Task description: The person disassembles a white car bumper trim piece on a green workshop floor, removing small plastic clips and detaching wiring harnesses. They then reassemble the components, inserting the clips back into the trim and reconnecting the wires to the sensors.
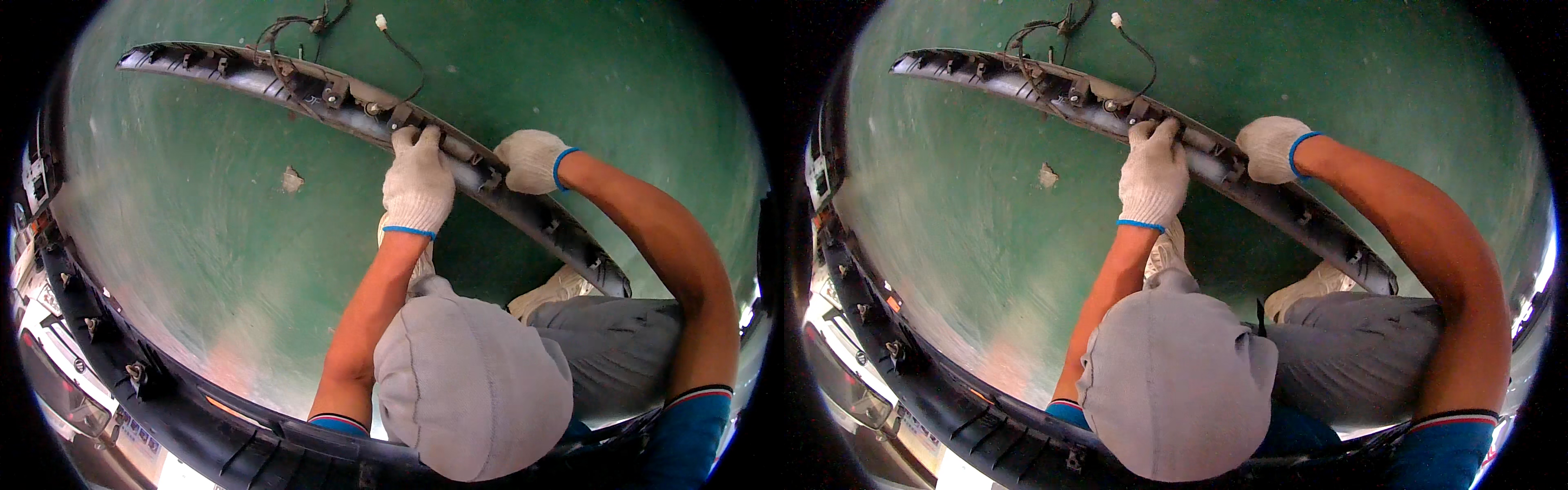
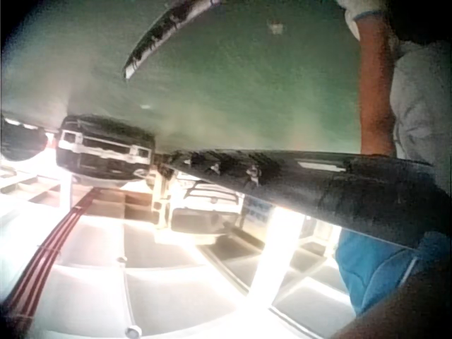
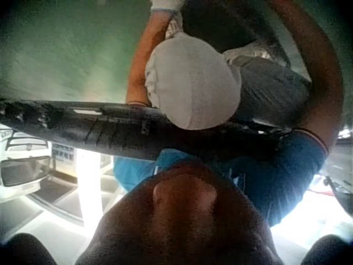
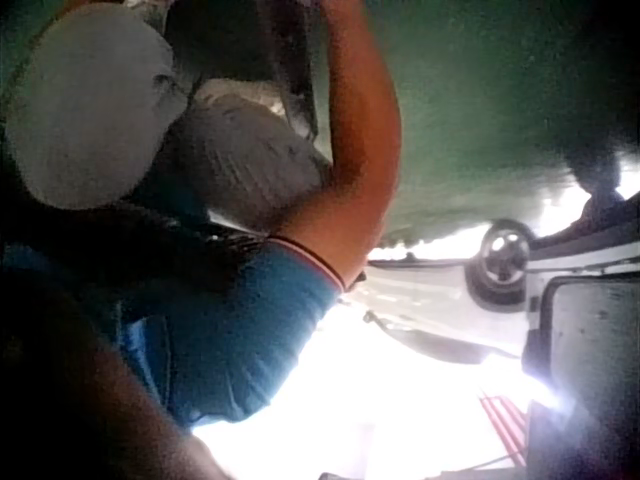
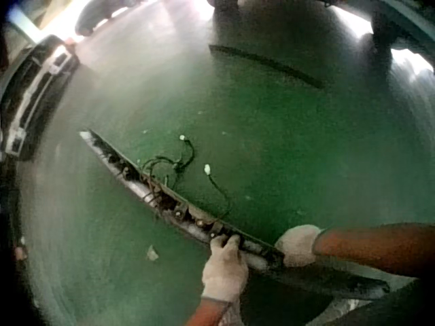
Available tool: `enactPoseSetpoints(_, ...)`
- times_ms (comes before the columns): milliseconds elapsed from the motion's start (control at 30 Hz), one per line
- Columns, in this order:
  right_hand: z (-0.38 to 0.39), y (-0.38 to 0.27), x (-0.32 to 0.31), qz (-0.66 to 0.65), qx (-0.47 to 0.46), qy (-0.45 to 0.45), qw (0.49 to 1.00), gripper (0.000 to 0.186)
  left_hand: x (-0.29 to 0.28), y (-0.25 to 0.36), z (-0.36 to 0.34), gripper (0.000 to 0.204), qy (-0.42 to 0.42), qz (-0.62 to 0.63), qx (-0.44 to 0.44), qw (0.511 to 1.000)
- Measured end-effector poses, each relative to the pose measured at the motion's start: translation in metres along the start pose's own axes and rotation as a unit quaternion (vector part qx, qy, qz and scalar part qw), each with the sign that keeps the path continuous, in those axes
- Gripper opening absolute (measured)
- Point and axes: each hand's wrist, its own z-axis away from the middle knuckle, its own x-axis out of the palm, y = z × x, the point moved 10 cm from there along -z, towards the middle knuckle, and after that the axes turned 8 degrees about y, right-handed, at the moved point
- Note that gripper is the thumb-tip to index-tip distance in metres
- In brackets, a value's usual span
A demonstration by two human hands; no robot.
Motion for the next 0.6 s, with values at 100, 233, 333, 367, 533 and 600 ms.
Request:
enactPoseSetpoints(100, -0.0002, 0.0012, 0.0003, -0.005, 0.005, 0.006, 1.000, 0.029, -0.0027, 0.0029, -0.0005, 0.033, 0.014, 0.017, 0.020, 1.000)
enactPoseSetpoints(233, -0.0024, -0.0008, 0.0041, 0.008, -0.001, -0.001, 1.000, 0.028, -0.0025, 0.0020, 0.0002, 0.032, 0.017, 0.020, 0.033, 0.999)
enactPoseSetpoints(333, -0.0038, -0.0029, 0.0077, 0.023, 0.001, -0.015, 1.000, 0.028, 0.0001, 0.0002, 0.0008, 0.032, 0.018, 0.012, 0.037, 0.999)
enactPoseSetpoints(367, -0.0037, -0.0040, 0.0081, 0.022, 0.001, -0.014, 1.000, 0.028, 0.0015, -0.0008, 0.0016, 0.032, 0.017, 0.007, 0.036, 0.999)
enactPoseSetpoints(533, -0.0036, -0.0059, 0.0094, -0.010, -0.012, -0.006, 1.000, 0.028, -0.0071, -0.0025, 0.0012, 0.031, 0.096, 0.006, 0.052, 0.994)
enactPoseSetpoints(600, -0.0050, -0.0042, 0.0098, -0.015, -0.016, -0.002, 1.000, 0.028, -0.0048, -0.0054, -0.0024, 0.030, 0.099, -0.027, 0.044, 0.994)
